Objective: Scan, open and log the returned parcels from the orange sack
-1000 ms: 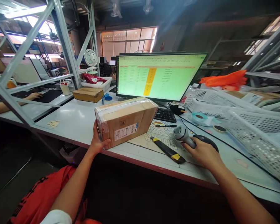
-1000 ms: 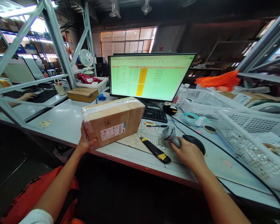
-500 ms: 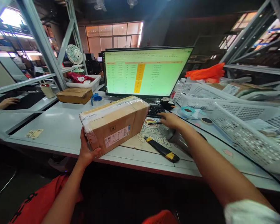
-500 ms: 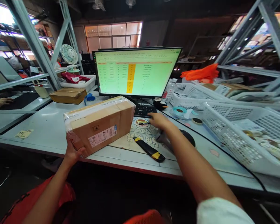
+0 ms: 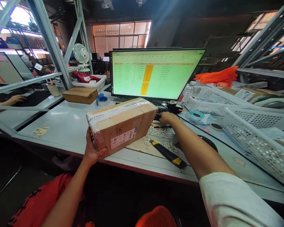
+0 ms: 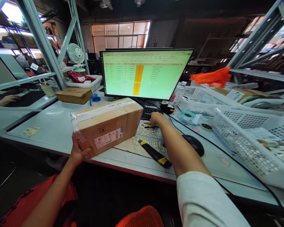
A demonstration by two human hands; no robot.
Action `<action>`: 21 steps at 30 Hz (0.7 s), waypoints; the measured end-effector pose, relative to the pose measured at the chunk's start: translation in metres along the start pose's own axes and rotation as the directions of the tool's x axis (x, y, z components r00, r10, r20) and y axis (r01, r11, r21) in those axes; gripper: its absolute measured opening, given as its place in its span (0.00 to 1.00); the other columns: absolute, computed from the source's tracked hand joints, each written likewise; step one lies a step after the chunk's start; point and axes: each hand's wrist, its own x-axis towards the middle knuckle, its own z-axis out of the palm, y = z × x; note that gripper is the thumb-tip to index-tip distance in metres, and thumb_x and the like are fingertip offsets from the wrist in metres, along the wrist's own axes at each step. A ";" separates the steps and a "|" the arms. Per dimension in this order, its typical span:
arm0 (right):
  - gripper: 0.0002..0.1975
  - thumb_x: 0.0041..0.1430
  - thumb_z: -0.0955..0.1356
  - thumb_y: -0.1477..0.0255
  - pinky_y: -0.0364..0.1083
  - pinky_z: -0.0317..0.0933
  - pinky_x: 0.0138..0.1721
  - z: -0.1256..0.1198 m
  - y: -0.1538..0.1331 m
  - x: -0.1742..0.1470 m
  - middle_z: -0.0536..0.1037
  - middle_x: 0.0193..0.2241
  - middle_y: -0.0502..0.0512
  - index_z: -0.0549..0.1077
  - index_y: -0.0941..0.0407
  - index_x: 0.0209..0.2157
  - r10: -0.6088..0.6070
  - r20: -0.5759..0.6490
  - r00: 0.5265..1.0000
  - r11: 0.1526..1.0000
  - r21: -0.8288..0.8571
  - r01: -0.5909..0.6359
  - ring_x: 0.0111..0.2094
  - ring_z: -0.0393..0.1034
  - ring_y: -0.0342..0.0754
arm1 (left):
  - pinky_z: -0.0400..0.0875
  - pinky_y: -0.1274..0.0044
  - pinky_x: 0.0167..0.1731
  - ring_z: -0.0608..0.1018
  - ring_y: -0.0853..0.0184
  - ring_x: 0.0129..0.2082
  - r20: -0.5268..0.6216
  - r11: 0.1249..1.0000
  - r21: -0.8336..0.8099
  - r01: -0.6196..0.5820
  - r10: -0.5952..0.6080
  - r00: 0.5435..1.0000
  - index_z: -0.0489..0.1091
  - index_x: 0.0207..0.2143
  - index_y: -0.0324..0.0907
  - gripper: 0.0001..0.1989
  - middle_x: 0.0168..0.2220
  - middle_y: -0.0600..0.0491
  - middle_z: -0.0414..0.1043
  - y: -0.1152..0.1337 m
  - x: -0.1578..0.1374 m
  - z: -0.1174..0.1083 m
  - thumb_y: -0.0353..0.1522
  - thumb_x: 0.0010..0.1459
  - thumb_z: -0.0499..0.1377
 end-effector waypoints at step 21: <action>0.28 0.73 0.58 0.71 0.57 0.68 0.57 0.056 -0.045 -0.221 0.76 0.56 0.71 0.65 0.61 0.70 -0.211 -0.074 0.975 0.974 -0.100 0.203 0.56 0.74 0.64 | 0.59 0.53 0.69 0.62 0.42 0.71 -0.055 0.973 0.193 -0.126 0.139 0.989 0.41 0.77 0.49 0.69 0.73 0.36 0.51 0.051 0.008 -0.011 0.53 0.44 0.78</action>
